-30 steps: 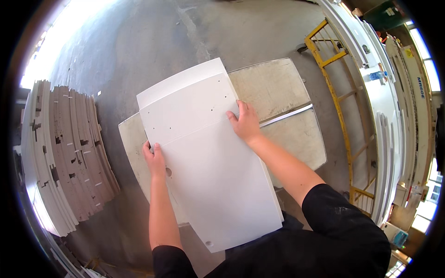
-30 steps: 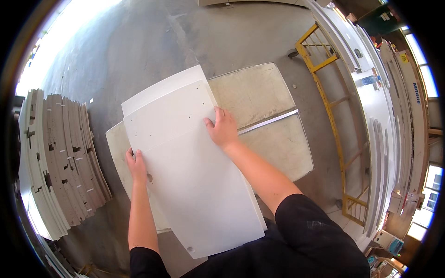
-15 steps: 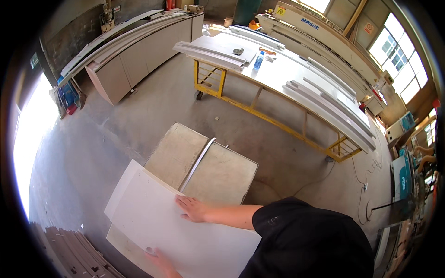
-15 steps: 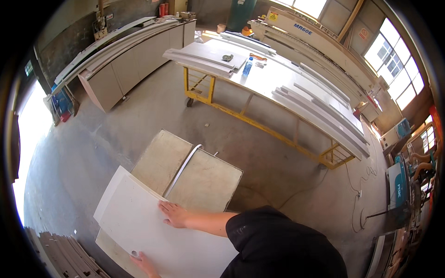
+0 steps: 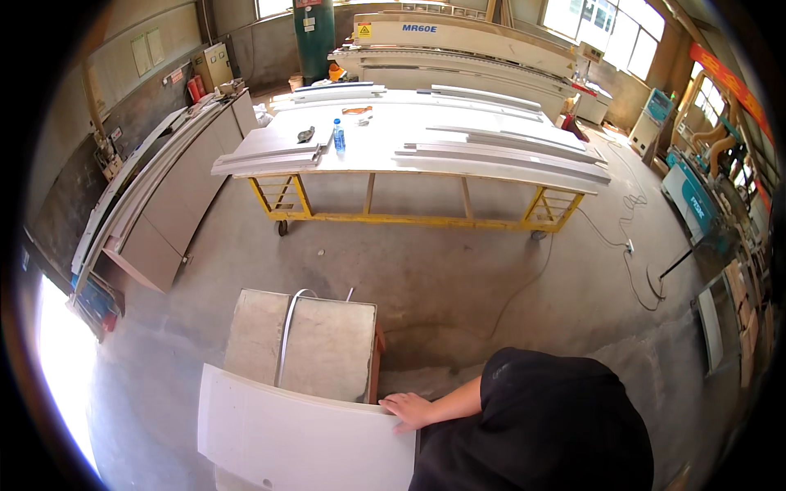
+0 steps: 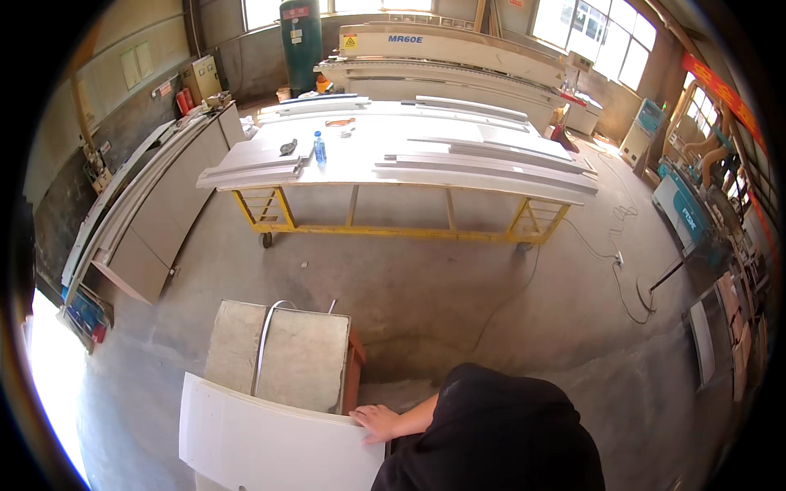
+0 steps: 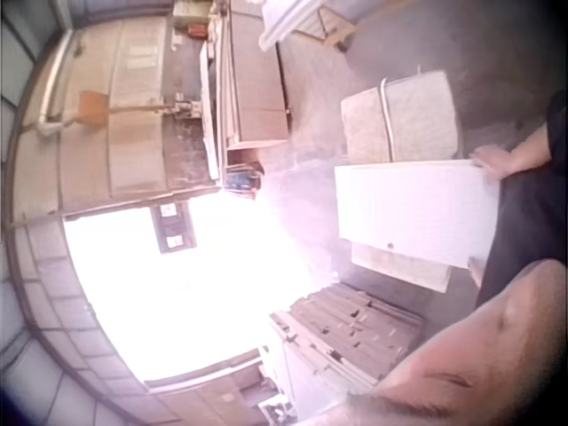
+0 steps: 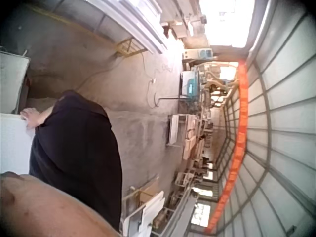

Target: The person picks up white rectangular panels from a pile and places them onto a workbench. They handle the panels one by one, flipping them over and arranging them into a neat stack. The person also moves a smaller white piece and places it on top of the larger panels.

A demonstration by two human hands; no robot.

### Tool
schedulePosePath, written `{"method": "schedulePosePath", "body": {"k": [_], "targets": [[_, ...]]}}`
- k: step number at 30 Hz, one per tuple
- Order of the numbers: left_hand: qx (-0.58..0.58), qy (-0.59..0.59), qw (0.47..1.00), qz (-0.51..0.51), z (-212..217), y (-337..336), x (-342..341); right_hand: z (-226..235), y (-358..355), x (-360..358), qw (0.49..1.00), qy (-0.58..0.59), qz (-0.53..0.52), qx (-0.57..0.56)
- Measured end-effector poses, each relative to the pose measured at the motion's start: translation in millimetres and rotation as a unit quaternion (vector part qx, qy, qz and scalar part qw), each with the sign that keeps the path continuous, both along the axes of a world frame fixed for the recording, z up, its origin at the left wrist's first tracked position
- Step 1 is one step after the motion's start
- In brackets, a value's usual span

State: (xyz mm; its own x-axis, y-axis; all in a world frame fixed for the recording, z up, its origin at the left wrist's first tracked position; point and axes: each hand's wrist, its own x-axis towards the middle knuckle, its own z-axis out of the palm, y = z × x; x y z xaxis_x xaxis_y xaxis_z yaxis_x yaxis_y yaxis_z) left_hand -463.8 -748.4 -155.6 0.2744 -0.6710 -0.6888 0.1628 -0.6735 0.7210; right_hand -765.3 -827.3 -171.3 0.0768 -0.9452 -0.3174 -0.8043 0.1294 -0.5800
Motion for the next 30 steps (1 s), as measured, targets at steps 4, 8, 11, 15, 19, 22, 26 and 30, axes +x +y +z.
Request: {"method": "schedulePosePath", "body": {"k": [4, 8, 11, 15, 19, 22, 26, 30], "targets": [[-0.002, 0.078, 0.997, -0.003, -9, -1, -11, -50, -40, -5, 0.958, -0.142, -0.072, 0.239], [-0.006, 0.149, 0.988, 0.029, -22, 9, 3, -92, -53, -1, 0.864, -0.35, -0.078, 0.353], [-0.01, 0.218, 0.972, 0.087, -40, 45, 40, -65, -51, -2, 0.899, -0.287, -0.095, 0.318], [0.104, 0.189, 0.965, 0.151, -68, 71, 50, -77, -30, -30, 0.846, -0.367, -0.144, 0.359], [0.074, 0.213, 0.96, 0.165, -65, 96, 28, -62, -13, -42, 0.834, -0.361, -0.168, 0.382], [0.056, 0.222, 0.958, 0.175, -69, 122, 17, -38, -3, -45, 0.841, -0.352, -0.152, 0.382], [0.06, 0.213, 0.961, 0.167, -67, 124, 7, -25, -2, -52, 0.855, -0.334, -0.131, 0.374], [0.101, 0.143, 0.972, 0.155, -67, 120, 6, -29, -9, -54, 0.84, -0.351, -0.117, 0.396]]}}
